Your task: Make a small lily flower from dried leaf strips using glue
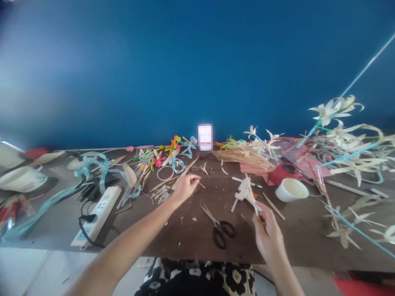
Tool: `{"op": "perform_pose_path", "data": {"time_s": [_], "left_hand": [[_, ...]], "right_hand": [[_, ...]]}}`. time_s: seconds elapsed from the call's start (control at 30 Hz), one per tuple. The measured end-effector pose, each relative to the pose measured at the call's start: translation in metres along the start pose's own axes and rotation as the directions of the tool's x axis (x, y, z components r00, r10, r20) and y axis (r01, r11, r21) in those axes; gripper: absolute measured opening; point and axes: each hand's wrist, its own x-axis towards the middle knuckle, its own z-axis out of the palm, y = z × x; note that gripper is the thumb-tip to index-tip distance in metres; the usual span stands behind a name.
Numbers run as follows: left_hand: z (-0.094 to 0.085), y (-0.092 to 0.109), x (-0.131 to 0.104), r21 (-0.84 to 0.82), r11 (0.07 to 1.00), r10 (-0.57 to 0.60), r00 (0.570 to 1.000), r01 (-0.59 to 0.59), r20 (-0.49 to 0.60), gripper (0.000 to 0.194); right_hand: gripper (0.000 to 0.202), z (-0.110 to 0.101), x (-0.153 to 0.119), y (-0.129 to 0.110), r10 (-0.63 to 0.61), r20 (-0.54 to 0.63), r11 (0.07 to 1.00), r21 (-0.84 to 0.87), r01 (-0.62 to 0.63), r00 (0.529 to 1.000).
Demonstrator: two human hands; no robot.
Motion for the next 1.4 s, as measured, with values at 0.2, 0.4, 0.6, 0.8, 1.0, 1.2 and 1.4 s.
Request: {"op": "perform_pose_path", "data": {"time_s": [0.2, 0.4, 0.6, 0.8, 1.0, 1.2, 1.4], "left_hand": [[-0.028, -0.027, -0.064, -0.099, 0.988, -0.116, 0.993, 0.117, 0.019, 0.020], [-0.043, -0.040, -0.099, -0.142, 0.969, -0.209, 0.977, 0.201, -0.048, 0.023], [-0.047, -0.028, -0.110, -0.148, 0.959, -0.251, 0.966, 0.241, -0.052, 0.023], [-0.043, -0.021, -0.116, -0.134, 0.965, -0.233, 0.971, 0.225, -0.045, 0.022], [-0.041, -0.017, -0.120, -0.114, 0.971, -0.214, 0.977, 0.212, -0.007, 0.022], [-0.035, -0.006, -0.117, -0.139, 0.971, -0.190, 0.981, 0.193, 0.038, 0.022], [-0.033, -0.002, -0.120, -0.133, 0.974, -0.174, 0.982, 0.183, 0.075, 0.021]], "right_hand": [[0.034, -0.035, 0.004, 0.040, 0.105, -0.062, 0.927, -0.355, -0.120, 0.993], [0.033, -0.047, 0.004, 0.052, 0.163, -0.022, 0.791, -0.594, -0.144, 0.986], [0.032, -0.037, 0.010, 0.044, -0.123, -0.026, 0.750, -0.657, 0.076, 0.992], [0.021, -0.047, 0.021, 0.050, -0.028, -0.083, 0.820, -0.572, -0.024, 0.996], [0.023, -0.068, 0.033, 0.075, 0.083, -0.086, 0.797, -0.592, -0.118, 0.993], [0.030, -0.049, 0.046, 0.084, 0.075, 0.022, 0.731, -0.681, -0.040, 0.997], [0.026, -0.051, 0.051, 0.082, 0.081, 0.046, 0.705, -0.709, -0.024, 0.996]]}}
